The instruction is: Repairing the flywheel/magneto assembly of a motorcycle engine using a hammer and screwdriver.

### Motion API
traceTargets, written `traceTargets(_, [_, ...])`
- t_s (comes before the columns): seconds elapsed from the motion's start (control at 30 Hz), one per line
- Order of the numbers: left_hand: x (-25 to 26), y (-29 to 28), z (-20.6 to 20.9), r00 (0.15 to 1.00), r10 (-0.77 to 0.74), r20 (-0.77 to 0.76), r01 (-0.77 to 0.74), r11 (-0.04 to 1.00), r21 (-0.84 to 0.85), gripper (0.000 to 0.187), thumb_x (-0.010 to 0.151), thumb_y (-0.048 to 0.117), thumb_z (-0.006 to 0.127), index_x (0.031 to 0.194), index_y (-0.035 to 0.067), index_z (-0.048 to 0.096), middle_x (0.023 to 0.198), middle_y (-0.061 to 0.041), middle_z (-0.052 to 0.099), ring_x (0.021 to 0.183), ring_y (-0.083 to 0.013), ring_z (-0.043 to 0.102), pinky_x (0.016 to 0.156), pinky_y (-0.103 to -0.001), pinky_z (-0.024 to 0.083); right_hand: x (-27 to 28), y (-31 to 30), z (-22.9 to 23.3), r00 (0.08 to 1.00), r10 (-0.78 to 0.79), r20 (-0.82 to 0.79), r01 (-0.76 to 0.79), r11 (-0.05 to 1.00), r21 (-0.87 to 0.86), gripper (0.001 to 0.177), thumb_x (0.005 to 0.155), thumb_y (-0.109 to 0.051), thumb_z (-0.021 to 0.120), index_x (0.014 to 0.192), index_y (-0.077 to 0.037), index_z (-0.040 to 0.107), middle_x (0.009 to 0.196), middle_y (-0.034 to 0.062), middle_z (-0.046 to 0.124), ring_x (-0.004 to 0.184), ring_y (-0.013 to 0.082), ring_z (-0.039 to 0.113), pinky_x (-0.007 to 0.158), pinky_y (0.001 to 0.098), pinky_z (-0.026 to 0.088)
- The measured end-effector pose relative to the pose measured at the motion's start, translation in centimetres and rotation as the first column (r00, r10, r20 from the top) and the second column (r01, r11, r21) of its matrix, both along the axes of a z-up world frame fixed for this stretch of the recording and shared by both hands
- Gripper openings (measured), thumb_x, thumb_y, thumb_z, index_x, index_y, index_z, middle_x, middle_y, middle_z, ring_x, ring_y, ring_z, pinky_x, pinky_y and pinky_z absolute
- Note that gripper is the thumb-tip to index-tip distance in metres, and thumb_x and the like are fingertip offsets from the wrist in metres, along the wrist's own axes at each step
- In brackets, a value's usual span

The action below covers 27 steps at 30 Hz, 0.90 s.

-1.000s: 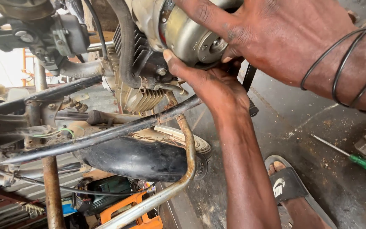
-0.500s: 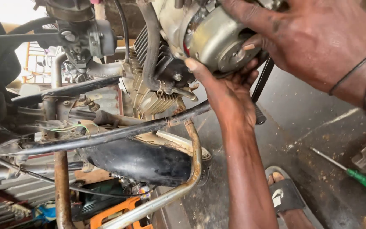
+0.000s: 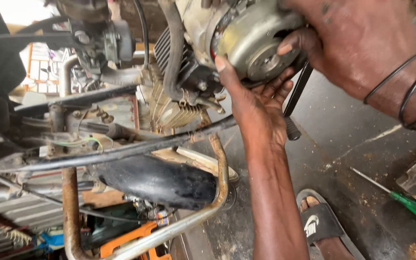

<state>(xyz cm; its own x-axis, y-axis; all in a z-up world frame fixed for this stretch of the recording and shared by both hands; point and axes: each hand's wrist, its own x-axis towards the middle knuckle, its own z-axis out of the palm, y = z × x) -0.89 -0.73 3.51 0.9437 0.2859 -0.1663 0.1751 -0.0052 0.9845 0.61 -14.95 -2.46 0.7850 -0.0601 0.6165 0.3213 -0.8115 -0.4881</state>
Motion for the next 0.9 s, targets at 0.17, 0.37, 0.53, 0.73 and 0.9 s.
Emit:
traceTargets(0.17, [0.4,0.7,-0.8,1.000,-0.011,-0.002,0.011,0.995,-0.101,0.122,0.082,0.089,0.050,0.147,-0.013,0.038,0.110,-0.028,0.059,0.089,-0.0285,0.070,0.076,-0.038,0.055,0.1,0.2,0.4,0.985,-0.052,0.165,0.061,0.997,-0.051,0.038,0.105,-0.036,0.072,0.138,-0.020,0.063,0.100,0.0050,0.071,0.084,0.0239,0.068,0.071,0.0399,0.055])
traceTargets(0.37, [1.0,0.1,-0.8,1.000,-0.023,-0.006,0.022,0.985,-0.170,0.113,0.083,0.087,0.048,0.147,-0.005,0.036,0.112,-0.023,0.060,0.087,-0.0283,0.069,0.071,-0.035,0.053,0.7,-0.3,0.7,0.990,0.137,-0.043,-0.132,0.987,0.088,0.045,0.102,-0.020,0.067,0.145,-0.011,0.061,0.094,0.0151,0.069,0.068,0.0302,0.064,0.058,0.0447,0.054])
traceTargets(0.53, [0.2,0.1,-0.9,1.000,0.014,-0.001,-0.014,0.986,-0.164,0.105,0.091,0.081,0.045,0.145,-0.008,0.042,0.110,-0.025,0.059,0.083,-0.0268,0.067,0.072,-0.038,0.058,-0.2,-0.4,1.0,0.991,0.054,-0.126,-0.052,0.998,0.021,0.040,0.105,-0.029,0.077,0.140,-0.013,0.064,0.102,0.0125,0.068,0.084,0.0277,0.067,0.064,0.0434,0.055])
traceTargets(0.73, [0.6,0.2,0.2,0.996,-0.026,-0.088,0.008,0.981,-0.195,0.102,0.087,0.084,0.044,0.144,-0.001,0.044,0.113,-0.016,0.063,0.088,-0.0250,0.069,0.078,-0.039,0.051,-0.3,-2.2,3.9,0.969,0.179,0.173,-0.218,0.944,0.246,0.050,0.082,-0.023,0.087,0.123,-0.001,0.067,0.099,0.0174,0.061,0.086,0.0345,0.064,0.070,0.0474,0.055])
traceTargets(0.9, [0.9,-1.3,1.8,0.979,0.041,-0.199,-0.058,0.995,-0.080,0.099,0.075,0.086,0.042,0.143,0.014,0.045,0.112,-0.009,0.067,0.090,-0.0213,0.070,0.076,-0.038,0.043,0.9,-2.6,2.3,0.959,0.232,0.164,-0.279,0.878,0.390,0.040,0.087,-0.019,0.083,0.123,-0.004,0.070,0.105,0.0129,0.062,0.088,0.0305,0.069,0.072,0.0421,0.059])
